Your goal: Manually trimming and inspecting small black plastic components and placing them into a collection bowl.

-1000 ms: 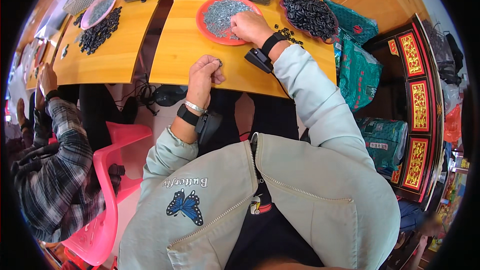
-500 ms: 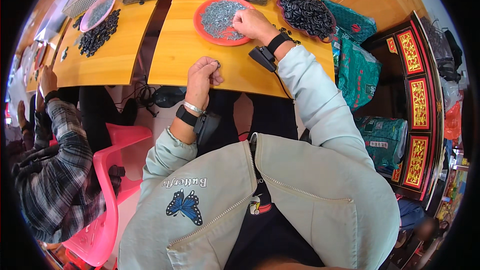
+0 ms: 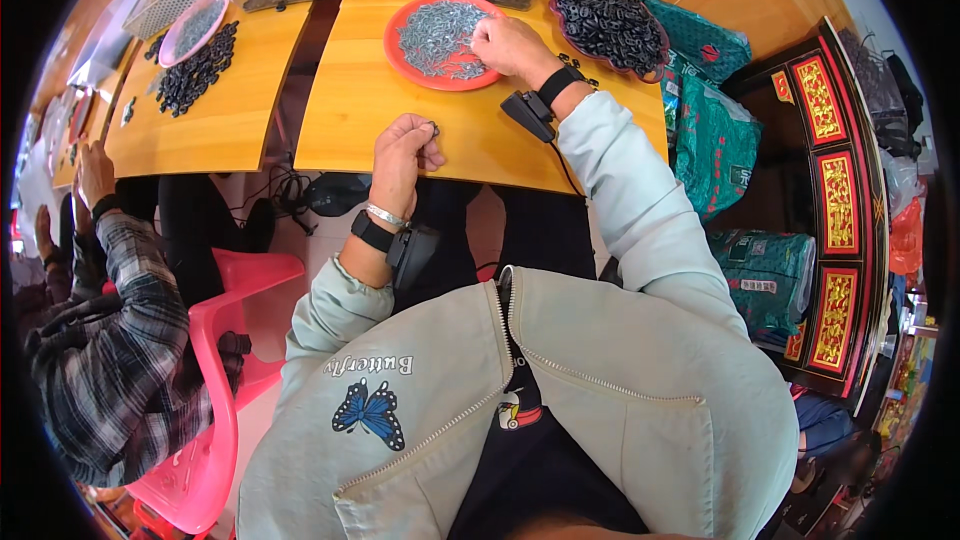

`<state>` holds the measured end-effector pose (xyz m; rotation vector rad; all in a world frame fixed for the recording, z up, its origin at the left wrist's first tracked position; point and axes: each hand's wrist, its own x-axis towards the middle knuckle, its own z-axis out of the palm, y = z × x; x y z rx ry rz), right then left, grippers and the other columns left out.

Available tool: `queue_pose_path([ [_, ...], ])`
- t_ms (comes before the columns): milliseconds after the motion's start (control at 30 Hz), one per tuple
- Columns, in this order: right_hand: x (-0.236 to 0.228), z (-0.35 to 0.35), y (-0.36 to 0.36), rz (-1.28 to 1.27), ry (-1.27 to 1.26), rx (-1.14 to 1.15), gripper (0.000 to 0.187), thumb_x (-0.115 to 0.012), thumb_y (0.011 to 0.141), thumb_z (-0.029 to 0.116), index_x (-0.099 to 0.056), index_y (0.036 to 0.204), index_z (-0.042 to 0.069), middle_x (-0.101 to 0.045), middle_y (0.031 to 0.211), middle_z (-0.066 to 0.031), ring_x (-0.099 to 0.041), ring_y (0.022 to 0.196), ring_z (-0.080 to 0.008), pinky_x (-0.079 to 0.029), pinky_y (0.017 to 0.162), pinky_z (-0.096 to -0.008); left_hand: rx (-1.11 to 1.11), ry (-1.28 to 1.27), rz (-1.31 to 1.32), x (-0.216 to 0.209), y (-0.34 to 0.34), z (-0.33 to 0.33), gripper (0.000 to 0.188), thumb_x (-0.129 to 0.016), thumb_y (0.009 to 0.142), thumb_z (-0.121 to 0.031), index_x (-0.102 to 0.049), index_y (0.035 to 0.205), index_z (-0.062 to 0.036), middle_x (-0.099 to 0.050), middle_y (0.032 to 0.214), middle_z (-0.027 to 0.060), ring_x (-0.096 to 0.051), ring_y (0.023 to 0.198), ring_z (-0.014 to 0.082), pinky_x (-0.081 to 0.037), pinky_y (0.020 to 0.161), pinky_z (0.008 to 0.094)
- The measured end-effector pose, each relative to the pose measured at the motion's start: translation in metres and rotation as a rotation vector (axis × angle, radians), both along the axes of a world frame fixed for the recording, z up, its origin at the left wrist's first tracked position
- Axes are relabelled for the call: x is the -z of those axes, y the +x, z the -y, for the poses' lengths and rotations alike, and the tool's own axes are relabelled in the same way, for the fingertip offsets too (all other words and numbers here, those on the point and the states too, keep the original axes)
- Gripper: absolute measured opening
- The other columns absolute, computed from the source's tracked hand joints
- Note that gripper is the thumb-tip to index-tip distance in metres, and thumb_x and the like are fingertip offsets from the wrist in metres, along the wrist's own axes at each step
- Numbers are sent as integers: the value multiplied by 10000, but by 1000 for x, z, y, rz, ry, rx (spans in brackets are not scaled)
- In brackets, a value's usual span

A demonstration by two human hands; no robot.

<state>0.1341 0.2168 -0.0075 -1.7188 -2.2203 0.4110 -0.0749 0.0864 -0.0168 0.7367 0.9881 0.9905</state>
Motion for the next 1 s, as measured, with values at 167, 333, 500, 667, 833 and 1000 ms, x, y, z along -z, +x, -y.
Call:
queue_pose_path([
  [167,-7,1,-3,48,-41,27,193,-553,786,232,-596,721,56,-626,711,-132,-593,697,-321,-457,625,-401,0,-10,-2,0,-3,-3,110,-483,888,-132,-527,797,-89,-545,629,-4,-542,523,103,-421,513,207],
  [333,0,1,-11,-4,27,-1,179,-588,775,230,-621,742,57,-630,701,-121,-600,702,-310,-458,632,-396,-3,-16,10,-3,-4,-4,101,-499,859,-124,-541,779,-78,-530,620,-10,-525,530,98,-406,515,202],
  [500,1,-2,-24,-47,-2,-94,113,-595,725,164,-671,771,95,-656,803,-119,-616,811,-299,-471,706,-414,-15,-16,0,-4,-5,-4,102,-498,858,-120,-543,780,-74,-531,621,-8,-524,528,100,-405,516,203],
  [667,4,0,-35,70,5,-118,95,-592,709,149,-649,748,85,-643,750,-107,-610,765,-298,-456,659,-412,-15,-10,7,-4,-5,-3,101,-498,856,-115,-545,779,-72,-532,622,-5,-524,530,102,-406,519,205],
  [833,0,5,-39,104,66,-130,76,-578,705,124,-634,736,82,-632,739,-122,-601,776,-317,-445,653,-434,-24,0,10,-6,-3,0,101,-498,854,-112,-547,778,-69,-531,623,-3,-523,531,103,-406,520,207],
  [1000,-2,10,-36,222,118,-163,100,-546,724,110,-637,744,73,-630,752,-145,-600,773,-332,-448,654,-447,-27,32,-2,-6,4,8,97,-499,853,-112,-547,781,-67,-531,623,-3,-522,528,104,-407,518,208],
])
